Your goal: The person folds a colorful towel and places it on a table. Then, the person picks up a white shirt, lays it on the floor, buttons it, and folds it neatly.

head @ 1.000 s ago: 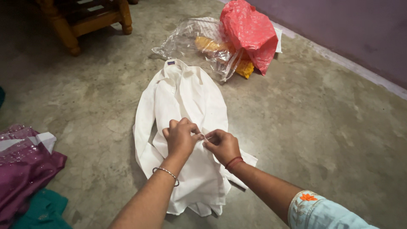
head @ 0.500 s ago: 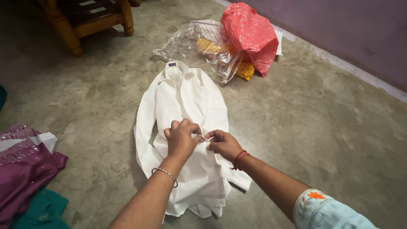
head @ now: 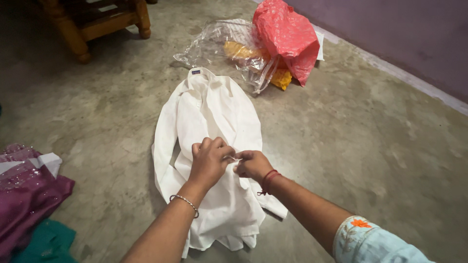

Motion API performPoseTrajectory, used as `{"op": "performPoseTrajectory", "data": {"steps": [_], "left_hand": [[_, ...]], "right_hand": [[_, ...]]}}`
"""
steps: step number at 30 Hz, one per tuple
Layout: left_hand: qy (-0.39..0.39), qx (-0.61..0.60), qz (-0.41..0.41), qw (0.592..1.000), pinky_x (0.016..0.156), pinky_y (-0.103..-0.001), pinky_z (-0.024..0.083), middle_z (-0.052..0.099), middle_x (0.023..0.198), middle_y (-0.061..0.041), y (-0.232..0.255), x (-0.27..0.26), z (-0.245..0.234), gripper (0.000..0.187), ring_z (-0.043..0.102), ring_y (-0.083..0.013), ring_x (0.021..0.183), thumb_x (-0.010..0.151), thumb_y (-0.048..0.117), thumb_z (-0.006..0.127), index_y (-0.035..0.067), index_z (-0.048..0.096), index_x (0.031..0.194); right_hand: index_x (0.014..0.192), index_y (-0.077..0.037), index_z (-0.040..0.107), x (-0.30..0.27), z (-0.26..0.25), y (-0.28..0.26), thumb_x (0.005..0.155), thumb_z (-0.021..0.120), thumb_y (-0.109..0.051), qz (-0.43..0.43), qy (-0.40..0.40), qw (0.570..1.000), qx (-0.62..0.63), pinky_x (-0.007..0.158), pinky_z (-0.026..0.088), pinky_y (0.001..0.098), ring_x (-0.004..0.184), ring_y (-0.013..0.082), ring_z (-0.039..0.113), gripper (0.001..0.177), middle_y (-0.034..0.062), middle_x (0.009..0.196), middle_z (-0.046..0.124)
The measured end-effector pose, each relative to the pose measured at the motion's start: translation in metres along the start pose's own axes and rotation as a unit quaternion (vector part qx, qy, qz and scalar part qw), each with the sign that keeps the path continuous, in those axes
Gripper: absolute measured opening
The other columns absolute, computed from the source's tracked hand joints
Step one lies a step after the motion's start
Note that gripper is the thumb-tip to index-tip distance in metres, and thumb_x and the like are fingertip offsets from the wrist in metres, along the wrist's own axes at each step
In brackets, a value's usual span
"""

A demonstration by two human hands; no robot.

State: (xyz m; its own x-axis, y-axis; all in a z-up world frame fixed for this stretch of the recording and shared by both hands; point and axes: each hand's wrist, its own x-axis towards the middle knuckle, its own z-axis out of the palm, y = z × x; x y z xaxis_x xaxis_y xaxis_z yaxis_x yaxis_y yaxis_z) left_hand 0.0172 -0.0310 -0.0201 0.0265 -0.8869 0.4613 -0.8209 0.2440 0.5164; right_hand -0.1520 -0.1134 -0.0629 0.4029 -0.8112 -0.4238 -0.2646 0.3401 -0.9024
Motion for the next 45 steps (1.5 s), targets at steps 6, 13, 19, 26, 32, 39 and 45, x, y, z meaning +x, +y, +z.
{"op": "performPoseTrajectory", "data": {"steps": [6,13,19,26,32,39,45], "left_hand": [[-0.007,-0.180,0.015,0.984,0.080,-0.042,0.052,0.064,0.090,-0.003,0.000,0.003,-0.004,0.017,0.066,-0.0273,0.092,0.078,0.007,0.073,0.015,0.074,0.092],[0.011,-0.134,0.041,0.990,0.075,-0.046,0.052,0.067,0.091,-0.010,0.009,-0.010,-0.008,0.007,0.067,-0.0340,0.088,0.079,0.003,0.071,0.006,0.067,0.084],[0.054,-0.185,-0.143,0.971,0.075,-0.042,0.054,0.068,0.094,-0.011,-0.002,-0.020,0.016,0.016,0.068,-0.0326,0.086,0.083,0.008,0.071,0.009,0.072,0.099],[0.061,-0.154,-0.497,0.852,0.082,-0.041,0.056,0.078,0.100,-0.014,-0.054,0.005,0.031,0.016,0.074,-0.0310,0.093,0.083,0.022,0.077,0.010,0.078,0.093],[-0.072,-0.149,-0.625,0.763,0.082,-0.048,0.063,0.069,0.118,-0.023,-0.052,0.020,0.014,0.070,0.076,-0.0380,0.101,0.075,0.041,0.091,-0.005,0.063,0.119],[-0.058,0.040,-0.639,0.766,0.085,-0.046,0.060,0.058,0.131,-0.023,-0.068,0.014,0.053,0.091,0.069,-0.0376,0.106,0.062,0.042,0.099,0.003,0.056,0.132],[-0.027,-0.093,-0.551,0.829,0.088,-0.046,0.059,0.077,0.107,-0.018,-0.083,0.022,0.037,0.045,0.075,-0.0352,0.098,0.076,0.034,0.087,0.003,0.076,0.107]], "right_hand": [[0.100,0.004,0.078,0.001,-0.014,-0.037,0.086,0.068,-0.022,0.057,0.044,0.993,-0.098,0.069,0.058,0.0307,0.077,0.0147,0.071,0.030,0.0055,0.090,0.077],[0.107,-0.005,0.074,0.013,0.026,-0.067,0.075,0.085,-0.035,-0.095,0.161,0.911,-0.368,0.081,0.059,0.0333,0.085,0.0225,0.076,0.045,0.0123,0.092,0.078],[0.098,-0.008,0.083,0.037,0.029,-0.066,0.079,0.079,-0.028,-0.061,0.155,0.887,-0.432,0.079,0.058,0.0331,0.081,0.0242,0.075,0.028,0.0134,0.091,0.079],[0.096,-0.002,0.078,0.056,0.008,-0.064,0.081,0.079,-0.021,0.020,0.096,0.969,-0.228,0.066,0.062,0.0312,0.068,0.0147,0.069,0.024,0.0067,0.080,0.074],[0.091,-0.002,0.075,0.057,0.015,-0.046,0.082,0.074,-0.018,0.029,0.035,0.983,-0.177,0.066,0.062,0.0306,0.067,0.0139,0.069,0.018,0.0046,0.076,0.071],[0.080,-0.004,0.067,0.038,-0.003,-0.042,0.081,0.074,-0.019,0.016,0.017,0.996,-0.088,0.062,0.059,0.0303,0.063,0.0131,0.064,0.016,0.0038,0.073,0.068],[0.077,-0.010,0.065,0.041,-0.011,-0.044,0.082,0.073,-0.024,0.012,-0.018,0.999,-0.043,0.065,0.057,0.0307,0.065,0.0113,0.062,0.017,-0.0011,0.075,0.067]]}}
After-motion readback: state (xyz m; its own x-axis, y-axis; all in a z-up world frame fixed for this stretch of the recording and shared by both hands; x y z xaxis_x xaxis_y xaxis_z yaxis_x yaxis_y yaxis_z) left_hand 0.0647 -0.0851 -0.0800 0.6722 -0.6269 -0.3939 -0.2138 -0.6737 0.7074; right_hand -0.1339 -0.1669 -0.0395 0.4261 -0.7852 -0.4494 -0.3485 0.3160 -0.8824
